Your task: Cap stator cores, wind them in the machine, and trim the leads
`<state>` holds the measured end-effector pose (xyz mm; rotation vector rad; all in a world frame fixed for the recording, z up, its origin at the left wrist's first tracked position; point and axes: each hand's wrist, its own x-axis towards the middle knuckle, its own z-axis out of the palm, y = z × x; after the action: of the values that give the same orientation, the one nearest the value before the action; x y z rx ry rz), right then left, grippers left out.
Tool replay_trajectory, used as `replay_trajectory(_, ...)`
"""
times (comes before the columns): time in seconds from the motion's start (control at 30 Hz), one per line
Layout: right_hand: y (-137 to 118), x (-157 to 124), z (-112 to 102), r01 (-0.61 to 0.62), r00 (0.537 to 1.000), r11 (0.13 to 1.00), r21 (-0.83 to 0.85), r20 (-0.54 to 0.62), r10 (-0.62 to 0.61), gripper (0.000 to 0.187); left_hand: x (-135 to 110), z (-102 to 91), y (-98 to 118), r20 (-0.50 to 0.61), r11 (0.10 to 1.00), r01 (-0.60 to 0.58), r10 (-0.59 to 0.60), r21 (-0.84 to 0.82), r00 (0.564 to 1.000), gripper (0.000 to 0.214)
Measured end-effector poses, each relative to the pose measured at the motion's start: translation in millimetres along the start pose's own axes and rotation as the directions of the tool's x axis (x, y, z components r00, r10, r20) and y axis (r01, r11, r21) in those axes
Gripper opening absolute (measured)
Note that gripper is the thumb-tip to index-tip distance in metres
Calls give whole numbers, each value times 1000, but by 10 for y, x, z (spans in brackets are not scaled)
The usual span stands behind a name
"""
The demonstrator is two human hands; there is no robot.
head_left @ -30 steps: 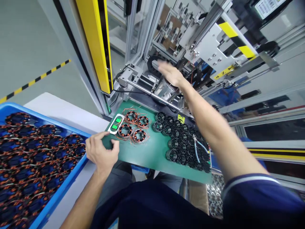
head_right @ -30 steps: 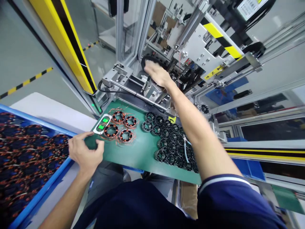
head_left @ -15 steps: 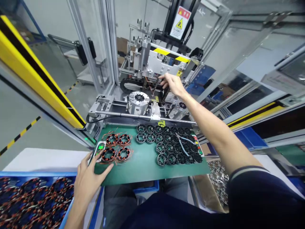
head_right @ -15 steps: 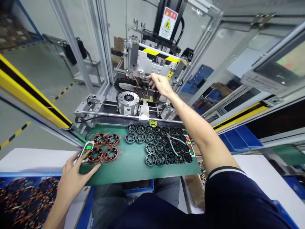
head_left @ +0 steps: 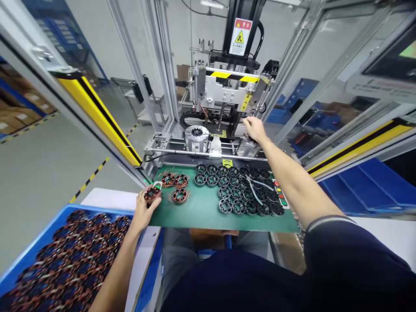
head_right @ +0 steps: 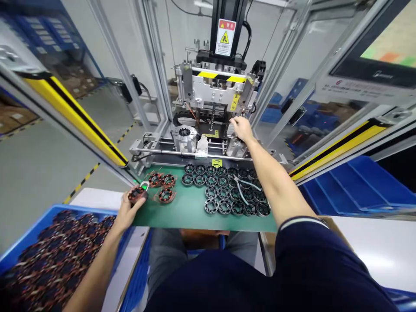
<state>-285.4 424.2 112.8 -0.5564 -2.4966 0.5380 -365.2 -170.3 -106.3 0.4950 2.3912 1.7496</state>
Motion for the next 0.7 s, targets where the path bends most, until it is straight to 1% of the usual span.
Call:
replay_trajectory(0.07, -49, -254, -145, 49, 991, 998, 44, -126, -43, 41, -14, -47, 7, -91, 988, 37, -51, -149, 995, 86)
replay_trajectory(0.1, -28, -455, -237, 68, 981, 996, 61, -183, -56, 40, -45, -71, 22, -134, 973, 43, -75, -226, 988, 84)
replay_trajectory(0.13, 25, -713, -339, 78, 971, 994, 71, -234, -60, 39, -99, -94, 49, -168, 953, 42, -97, -301, 981, 82)
replay_trajectory(0.2, 210, -1389, -549, 63, 952, 996, 70, -305, -38, 39, -281, -135, 142, -206, 903, 26, -126, -429, 970, 73)
replay_trajectory(0.27, 432, -2209, -709, -20, 940, 999, 45, -341, 34, 39, -546, -165, 269, -201, 855, 17, -141, -518, 969, 58)
replay_trajectory(0.3, 534, -2630, -747, -81, 933, 996, 30, -349, 86, 41, -700, -166, 334, -192, 837, 18, -146, -546, 971, 48)
replay_trajectory(0.37, 697, -3393, -723, -221, 915, 975, -4, -347, 206, 41, -1031, -114, 456, -140, 820, 49, -156, -571, 978, 40)
replay_trajectory(0.4, 757, -3702, -665, -280, 909, 960, -24, -329, 257, 41, -1200, -52, 513, -99, 818, 71, -155, -571, 983, 40)
replay_trajectory(0.43, 805, -3952, -588, -328, 903, 944, -43, -308, 300, 41, -1366, 36, 569, -39, 820, 104, -151, -562, 988, 41)
replay_trajectory(0.47, 842, -4140, -503, -366, 898, 928, -61, -285, 336, 40, -1523, 146, 627, 27, 826, 136, -145, -547, 989, 43)
replay_trajectory(0.53, 891, -4355, -348, -419, 890, 903, -91, -241, 388, 37, -1799, 400, 754, 161, 838, 190, -124, -511, 979, 43)
replay_trajectory(0.6, 924, -4421, -254, -456, 880, 882, -117, -205, 428, 36, -2006, 640, 906, 247, 842, 196, -78, -502, 966, 40)
replay_trajectory(0.63, 939, -4426, -232, -474, 874, 871, -130, -192, 447, 37, -2081, 734, 991, 273, 839, 186, -47, -512, 961, 41)
replay_trajectory(0.7, 971, -4412, -224, -505, 860, 849, -156, -169, 481, 39, -2171, 859, 1167, 325, 828, 170, 15, -534, 946, 47)
